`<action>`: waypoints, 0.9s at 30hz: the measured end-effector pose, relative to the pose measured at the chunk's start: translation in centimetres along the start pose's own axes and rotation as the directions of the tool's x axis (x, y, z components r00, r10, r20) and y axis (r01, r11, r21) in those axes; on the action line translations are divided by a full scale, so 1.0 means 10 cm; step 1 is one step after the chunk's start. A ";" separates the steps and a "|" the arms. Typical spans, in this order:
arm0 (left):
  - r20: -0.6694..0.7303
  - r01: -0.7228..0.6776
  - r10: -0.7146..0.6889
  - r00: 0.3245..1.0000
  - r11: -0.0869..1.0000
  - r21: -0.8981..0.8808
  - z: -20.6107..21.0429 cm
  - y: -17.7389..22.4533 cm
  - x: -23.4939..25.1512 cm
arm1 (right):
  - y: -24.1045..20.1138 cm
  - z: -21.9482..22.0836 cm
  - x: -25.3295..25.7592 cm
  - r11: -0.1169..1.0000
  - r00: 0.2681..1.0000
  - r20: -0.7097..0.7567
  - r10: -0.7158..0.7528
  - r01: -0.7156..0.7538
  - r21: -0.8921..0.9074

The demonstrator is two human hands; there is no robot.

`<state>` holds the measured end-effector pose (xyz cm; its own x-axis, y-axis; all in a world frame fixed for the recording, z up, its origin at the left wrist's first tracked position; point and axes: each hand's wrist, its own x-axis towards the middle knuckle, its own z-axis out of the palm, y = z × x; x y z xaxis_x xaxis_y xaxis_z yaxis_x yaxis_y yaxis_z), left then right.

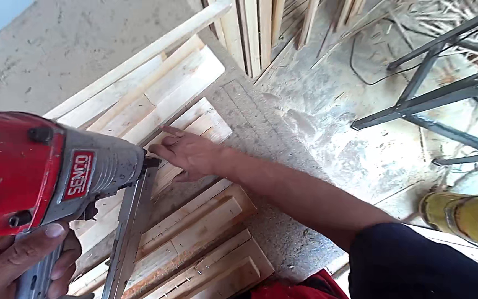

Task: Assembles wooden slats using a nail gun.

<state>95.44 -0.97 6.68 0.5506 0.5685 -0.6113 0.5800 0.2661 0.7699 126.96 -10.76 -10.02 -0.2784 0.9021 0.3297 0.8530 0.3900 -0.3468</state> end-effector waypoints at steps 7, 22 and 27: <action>-0.050 -0.066 0.067 0.997 0.998 0.020 0.21 0.00 -0.10 | 0.61 -0.58 -0.65 0.979 0.988 0.019 0.153 -0.154 0.137; -0.023 -0.032 0.032 0.999 0.999 0.015 0.37 0.16 -0.14 | 0.90 -0.45 -0.77 0.870 0.986 0.007 0.164 -0.148 0.471; 0.083 -0.099 0.094 0.992 0.993 0.061 0.66 0.52 0.02 | 0.92 -0.41 -0.79 0.857 0.987 -0.010 0.163 -0.136 0.498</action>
<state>102.55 -4.64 9.39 0.6507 0.5244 -0.5491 0.5581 0.1600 0.8142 138.81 -15.01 -12.23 -0.1316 0.9517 0.2774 0.5490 0.3030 -0.7790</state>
